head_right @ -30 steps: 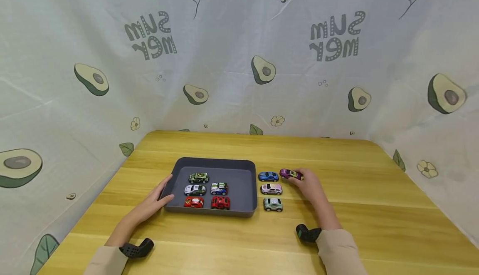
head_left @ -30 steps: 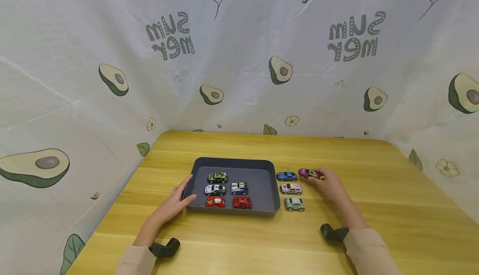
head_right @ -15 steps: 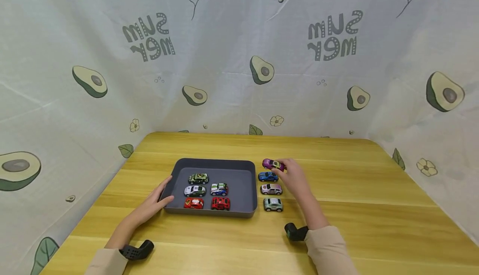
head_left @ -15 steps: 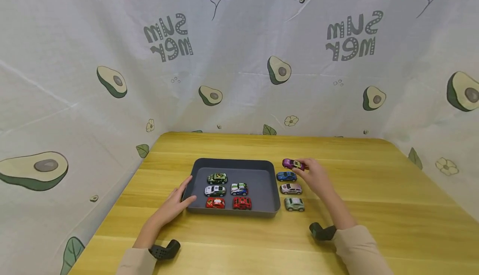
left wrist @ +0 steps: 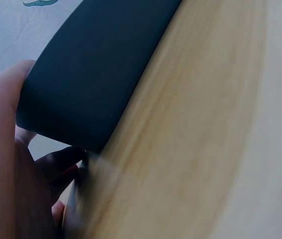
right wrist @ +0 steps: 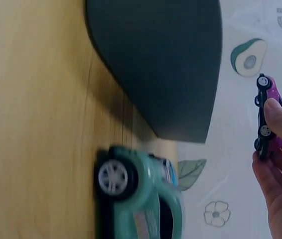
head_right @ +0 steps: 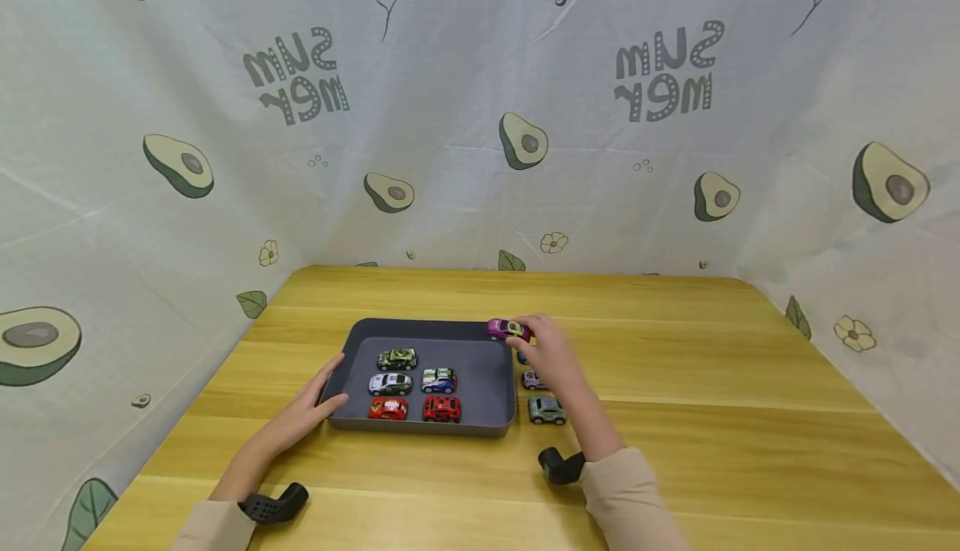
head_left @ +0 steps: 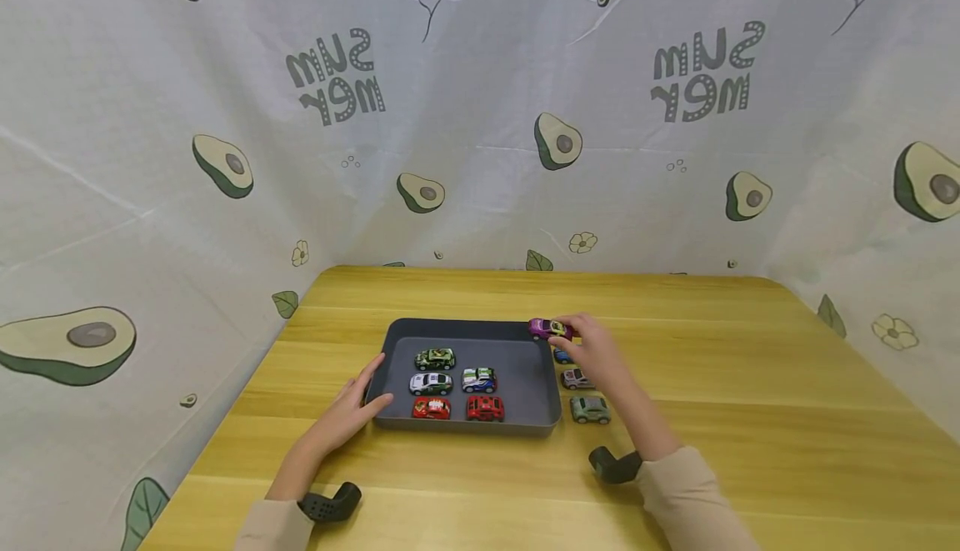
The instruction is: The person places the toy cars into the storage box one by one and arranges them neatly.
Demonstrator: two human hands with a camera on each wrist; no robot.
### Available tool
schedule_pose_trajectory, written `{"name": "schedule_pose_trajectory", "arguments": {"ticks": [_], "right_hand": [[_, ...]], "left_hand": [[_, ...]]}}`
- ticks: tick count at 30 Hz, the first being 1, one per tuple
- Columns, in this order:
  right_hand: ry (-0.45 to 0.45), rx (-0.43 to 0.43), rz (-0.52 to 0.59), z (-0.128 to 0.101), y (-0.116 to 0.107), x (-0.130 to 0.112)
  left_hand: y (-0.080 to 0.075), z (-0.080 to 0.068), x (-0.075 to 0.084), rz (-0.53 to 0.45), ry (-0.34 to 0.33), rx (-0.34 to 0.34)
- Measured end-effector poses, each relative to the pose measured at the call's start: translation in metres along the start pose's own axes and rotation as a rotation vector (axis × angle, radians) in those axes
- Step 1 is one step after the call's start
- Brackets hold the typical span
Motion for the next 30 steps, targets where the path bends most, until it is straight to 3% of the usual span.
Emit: {"name": "schedule_pose_trajectory", "arguments": {"ticks": [9, 15, 30], "right_hand": [[0.026, -0.078, 0.026, 0.002, 0.024, -0.022], [0.074, -0.188, 0.064, 0.006, 0.044, -0.030], [0.108, -0.365, 0.008, 0.019, 0.080, -0.045]], "left_hand": [[0.000, 0.000, 0.000, 0.009, 0.001, 0.000], [-0.001, 0.000, 0.002, 0.001, 0.008, -0.002], [-0.001, 0.000, 0.001, 0.000, 0.004, -0.005]]}}
Point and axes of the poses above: each hand's wrist, its own z-axis towards the middle knuckle, its own y-axis out of the palm, x = y × z, the point moved 7 cm from there along z, towards the middle knuckle, and after that the axes turned 4 degrees about y, right-handed, at the moved point
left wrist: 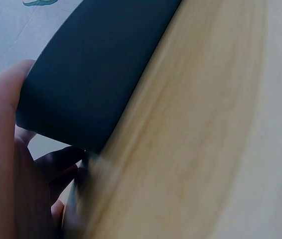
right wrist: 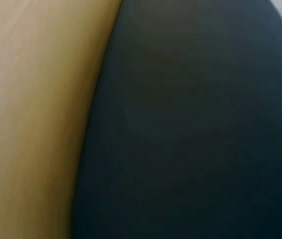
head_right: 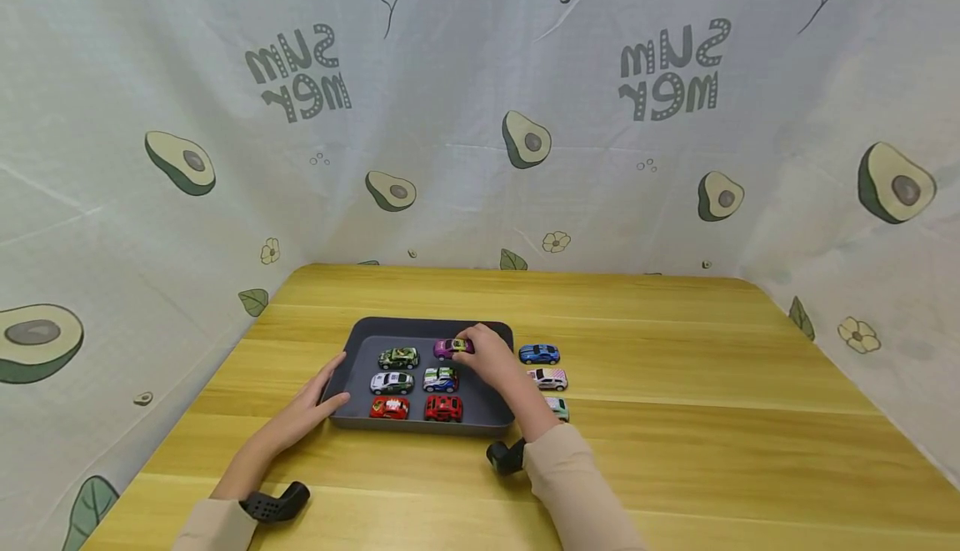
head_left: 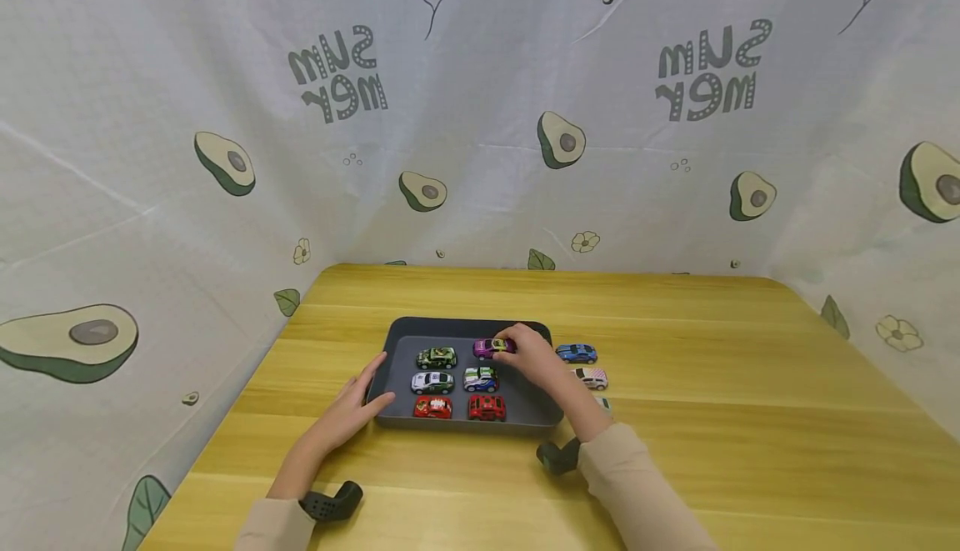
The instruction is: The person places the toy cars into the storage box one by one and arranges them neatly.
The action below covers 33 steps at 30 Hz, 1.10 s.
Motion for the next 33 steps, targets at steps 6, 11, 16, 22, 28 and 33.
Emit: {"name": "schedule_pose_trajectory", "arguments": {"ticks": [6, 11, 16, 22, 28, 33], "right_hand": [[-0.007, -0.051, -0.039, 0.007, 0.012, -0.004], [-0.016, -0.065, -0.057, 0.013, 0.020, -0.004], [-0.018, -0.065, -0.053, 0.016, 0.024, -0.004], [-0.021, -0.066, -0.066, 0.019, 0.027, -0.001], [-0.009, -0.078, -0.059, 0.020, 0.029, 0.002], [-0.003, -0.068, -0.011, 0.017, 0.024, 0.004]], "left_hand": [[0.000, 0.001, 0.000, -0.001, -0.001, 0.004], [0.000, 0.001, -0.001, -0.001, -0.003, 0.002], [0.000, 0.001, -0.002, -0.001, -0.009, 0.002], [0.000, 0.002, -0.001, 0.004, -0.010, 0.008], [0.000, 0.002, -0.001, 0.002, -0.008, 0.005], [0.001, 0.002, -0.001, -0.002, -0.010, 0.004]]}}
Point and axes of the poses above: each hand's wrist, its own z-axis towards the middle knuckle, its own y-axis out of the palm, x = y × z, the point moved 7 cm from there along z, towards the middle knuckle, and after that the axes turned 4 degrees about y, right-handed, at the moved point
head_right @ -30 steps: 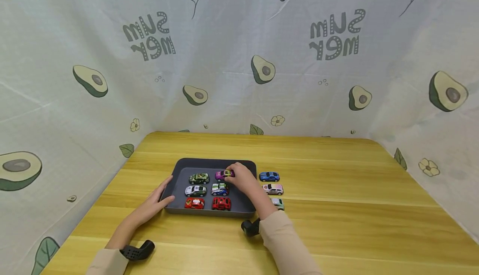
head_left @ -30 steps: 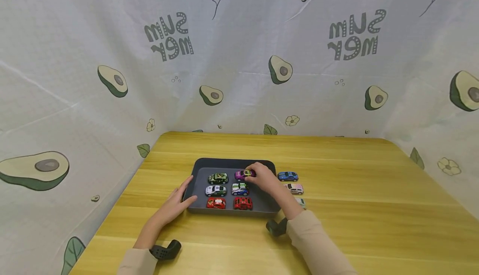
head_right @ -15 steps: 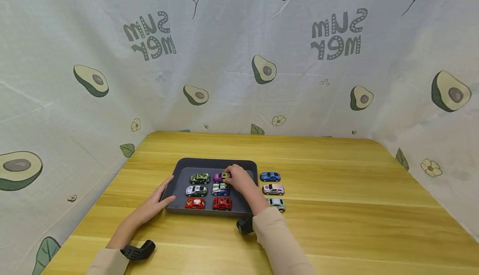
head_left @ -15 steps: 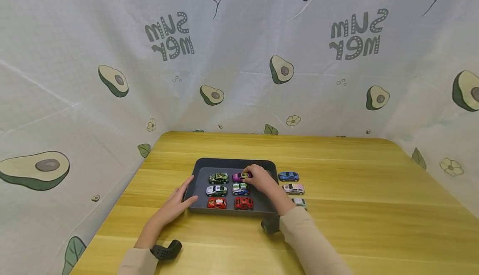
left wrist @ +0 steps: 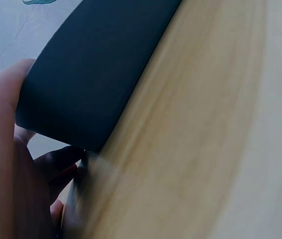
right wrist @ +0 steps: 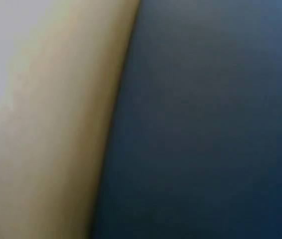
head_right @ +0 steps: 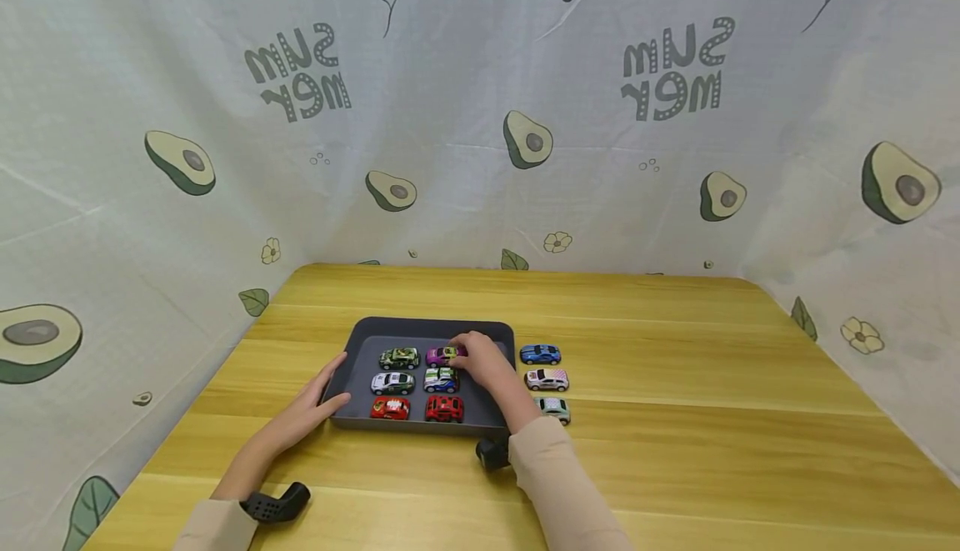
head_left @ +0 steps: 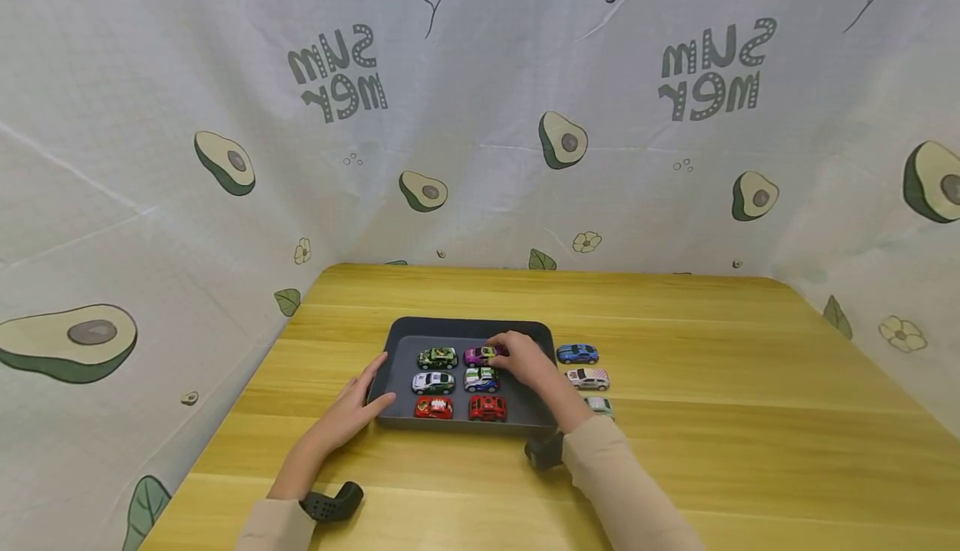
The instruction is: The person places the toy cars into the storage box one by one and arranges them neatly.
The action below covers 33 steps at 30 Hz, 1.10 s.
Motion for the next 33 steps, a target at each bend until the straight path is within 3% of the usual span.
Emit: {"name": "schedule_pose_trajectory", "arguments": {"ticks": [13, 22, 33], "right_hand": [[0.009, 0.086, 0.066, -0.021, -0.022, -0.001], [-0.019, 0.219, 0.051, -0.040, -0.038, 0.000], [-0.084, 0.265, -0.015, -0.068, -0.049, 0.006]], "left_hand": [[0.001, 0.000, -0.001, -0.008, 0.004, 0.004], [0.001, 0.000, 0.001, -0.028, 0.008, 0.001], [0.001, -0.001, 0.002, -0.015, 0.007, -0.005]]}}
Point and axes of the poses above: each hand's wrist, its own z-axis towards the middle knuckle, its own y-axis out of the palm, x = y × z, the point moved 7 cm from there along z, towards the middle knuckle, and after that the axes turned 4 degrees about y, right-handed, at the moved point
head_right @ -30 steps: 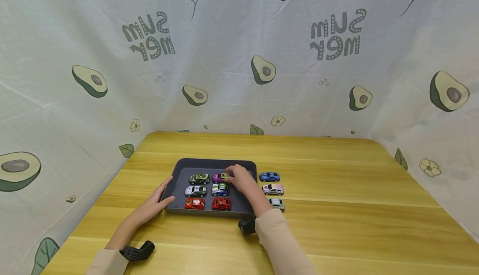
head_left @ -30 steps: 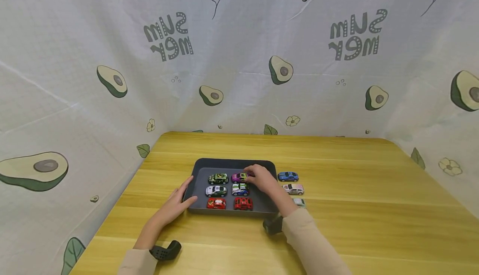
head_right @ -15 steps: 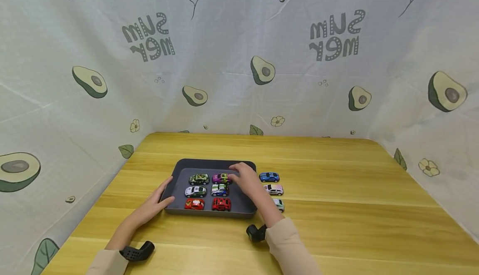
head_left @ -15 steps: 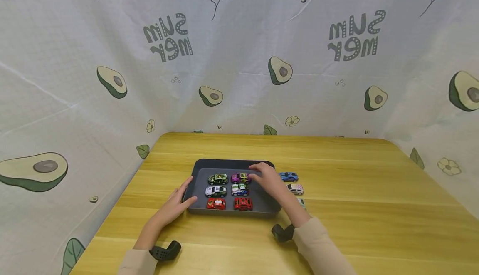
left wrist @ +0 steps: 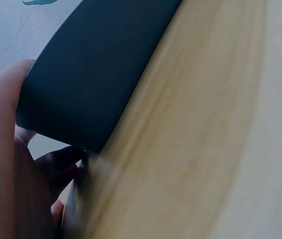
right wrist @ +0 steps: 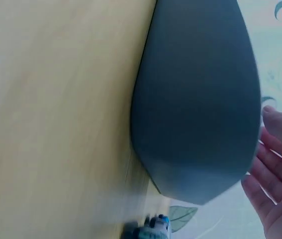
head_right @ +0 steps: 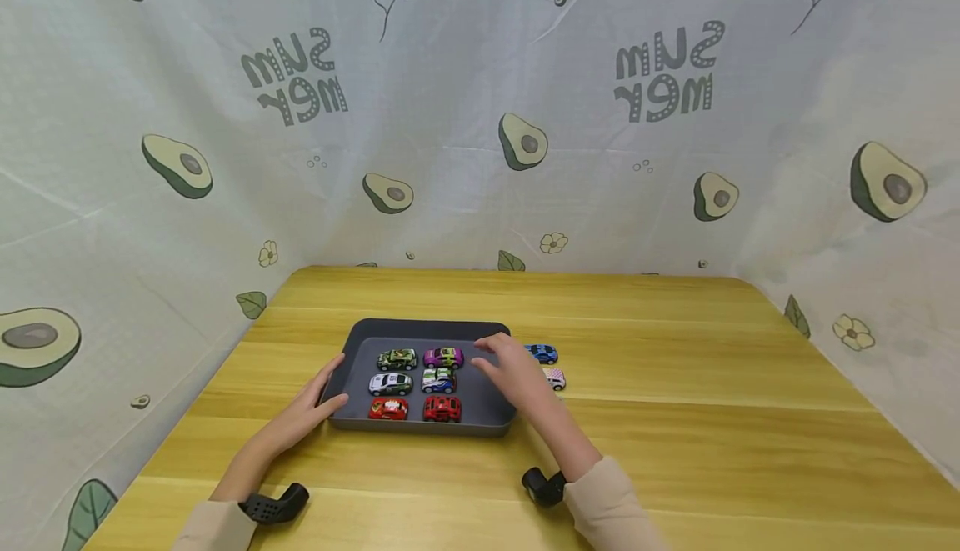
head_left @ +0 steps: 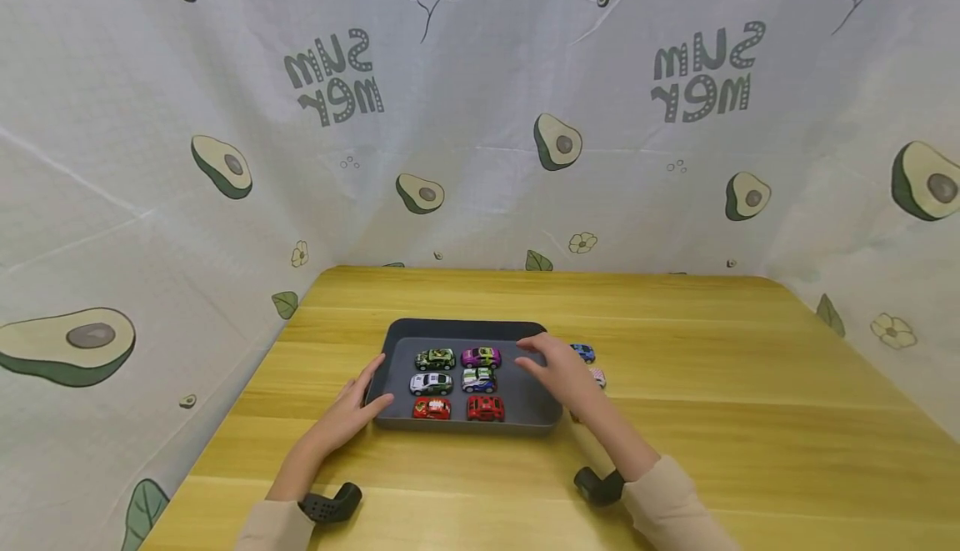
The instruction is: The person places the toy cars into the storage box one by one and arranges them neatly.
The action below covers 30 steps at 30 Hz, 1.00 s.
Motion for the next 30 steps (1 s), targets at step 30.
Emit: {"name": "schedule_pose_trajectory", "arguments": {"ticks": [30], "right_hand": [[0.028, -0.025, -0.006, -0.050, -0.031, 0.052]], "left_hand": [[0.001, 0.000, -0.002, -0.001, -0.004, 0.001]]}}
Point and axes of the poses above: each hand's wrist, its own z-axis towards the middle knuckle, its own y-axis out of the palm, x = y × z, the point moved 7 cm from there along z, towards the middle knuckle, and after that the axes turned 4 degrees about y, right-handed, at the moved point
